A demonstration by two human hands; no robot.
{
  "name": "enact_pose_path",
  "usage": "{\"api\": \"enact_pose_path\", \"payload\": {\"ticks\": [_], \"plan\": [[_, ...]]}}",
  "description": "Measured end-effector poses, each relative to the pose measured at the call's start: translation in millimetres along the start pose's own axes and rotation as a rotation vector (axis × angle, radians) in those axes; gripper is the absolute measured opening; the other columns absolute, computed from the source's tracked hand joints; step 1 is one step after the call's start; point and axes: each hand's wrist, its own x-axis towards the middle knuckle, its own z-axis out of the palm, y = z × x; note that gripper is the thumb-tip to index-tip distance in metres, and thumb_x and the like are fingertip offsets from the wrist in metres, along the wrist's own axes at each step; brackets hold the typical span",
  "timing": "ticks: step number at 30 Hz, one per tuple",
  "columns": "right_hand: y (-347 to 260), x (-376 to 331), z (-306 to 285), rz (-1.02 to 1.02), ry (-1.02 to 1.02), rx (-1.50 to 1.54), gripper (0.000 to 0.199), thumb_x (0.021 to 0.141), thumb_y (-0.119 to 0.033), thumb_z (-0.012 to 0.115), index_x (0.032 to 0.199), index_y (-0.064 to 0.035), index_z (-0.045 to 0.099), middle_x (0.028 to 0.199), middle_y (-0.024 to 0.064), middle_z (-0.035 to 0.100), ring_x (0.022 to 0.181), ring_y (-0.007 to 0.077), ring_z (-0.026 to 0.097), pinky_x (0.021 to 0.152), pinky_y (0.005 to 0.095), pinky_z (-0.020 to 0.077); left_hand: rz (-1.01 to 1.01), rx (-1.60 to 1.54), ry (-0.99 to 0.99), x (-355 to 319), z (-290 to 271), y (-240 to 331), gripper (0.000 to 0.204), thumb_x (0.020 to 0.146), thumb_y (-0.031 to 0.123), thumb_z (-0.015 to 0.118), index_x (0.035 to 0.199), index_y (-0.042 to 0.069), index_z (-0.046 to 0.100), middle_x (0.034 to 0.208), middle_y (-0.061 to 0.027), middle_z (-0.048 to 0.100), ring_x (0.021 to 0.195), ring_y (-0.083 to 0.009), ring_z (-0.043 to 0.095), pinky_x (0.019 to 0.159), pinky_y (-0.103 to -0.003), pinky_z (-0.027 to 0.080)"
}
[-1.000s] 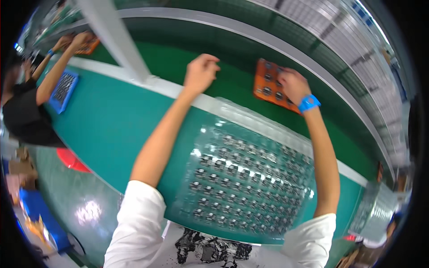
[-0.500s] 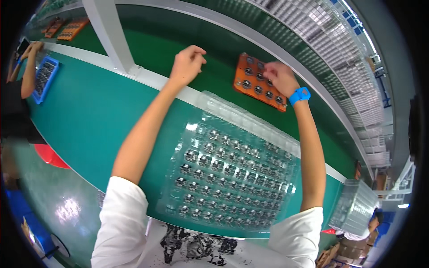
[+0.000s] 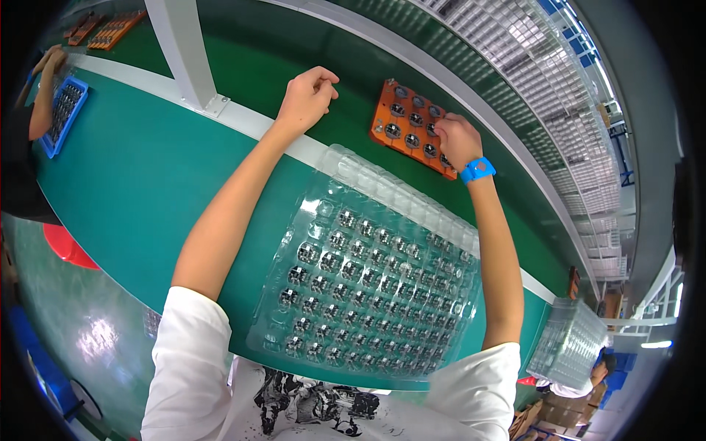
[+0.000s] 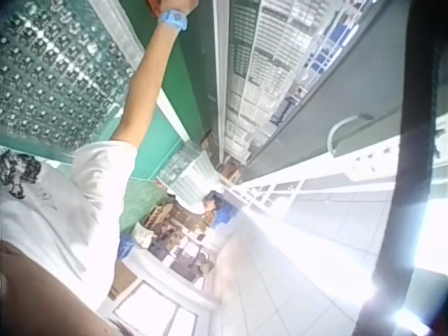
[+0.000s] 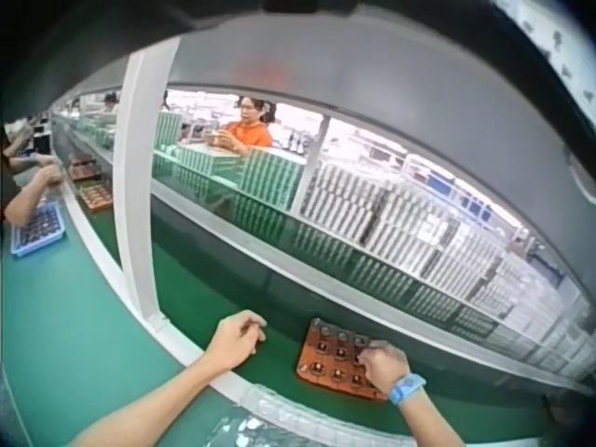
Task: Placing small silver electronic components into a grid tray at an assembly station.
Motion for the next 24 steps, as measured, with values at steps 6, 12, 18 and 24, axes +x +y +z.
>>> {"api": "enact_pose_path", "payload": {"ticks": [6, 12, 18, 24], "plan": [[-1.3, 8.1, -16.5, -0.052, -0.146, -0.051, 0.017, 0.08, -0.013, 0.064, 0.094, -0.0047, 0.067, 0.095, 0.0139, 0.063, 0.087, 0.0326, 0.062, 0.076, 0.0404, 0.0501, 0.014, 0.009, 0.01, 3.7, -1.3, -8.8, 0.018, 0.088, 0.008, 0.048, 0.096, -0.002, 0.061, 0.071, -0.0077, 0.063, 0.058, -0.0125, 0.057, 0.055, -0.026, 0.047], [19.4, -66.1, -60.7, 0.204, 0.26, 0.3, 0.02, 0.089, -0.013, 0.061, 0.101, 0.0024, 0.065, 0.083, 0.0146, 0.066, 0.073, 0.0191, 0.063, 0.067, 0.0294, 0.0498, 0.082, 0.132, 0.027, 0.8, -10.2, -7.8, 0.018, 0.088, 0.007, 0.047, 0.095, -0.002, 0.061, 0.066, -0.0077, 0.06, 0.061, -0.013, 0.058, 0.059, -0.027, 0.046], [77.5, -232.7, -18.5, 0.82, 0.412, 0.548, 0.024, 0.092, -0.018, 0.056, 0.091, 0.0033, 0.067, 0.063, 0.0036, 0.06, 0.056, 0.0079, 0.054, 0.051, 0.0231, 0.0423, 0.115, 0.179, -0.024, 3.8, 4.2, -5.0, 0.017, 0.091, 0.007, 0.046, 0.098, 0.0, 0.06, 0.065, -0.0021, 0.057, 0.059, -0.0065, 0.049, 0.054, -0.022, 0.038], [62.2, -228.0, -11.9, 0.724, 0.524, 0.509, 0.023, 0.091, -0.016, 0.055, 0.084, 0.003, 0.066, 0.058, 0.0035, 0.057, 0.051, 0.0091, 0.051, 0.047, 0.0262, 0.039, 0.171, 0.204, -0.044, 2.9, -1.0, -14.3, 0.017, 0.092, 0.007, 0.046, 0.098, 0.001, 0.061, 0.065, -0.0021, 0.057, 0.056, -0.0062, 0.048, 0.05, -0.022, 0.036]]}}
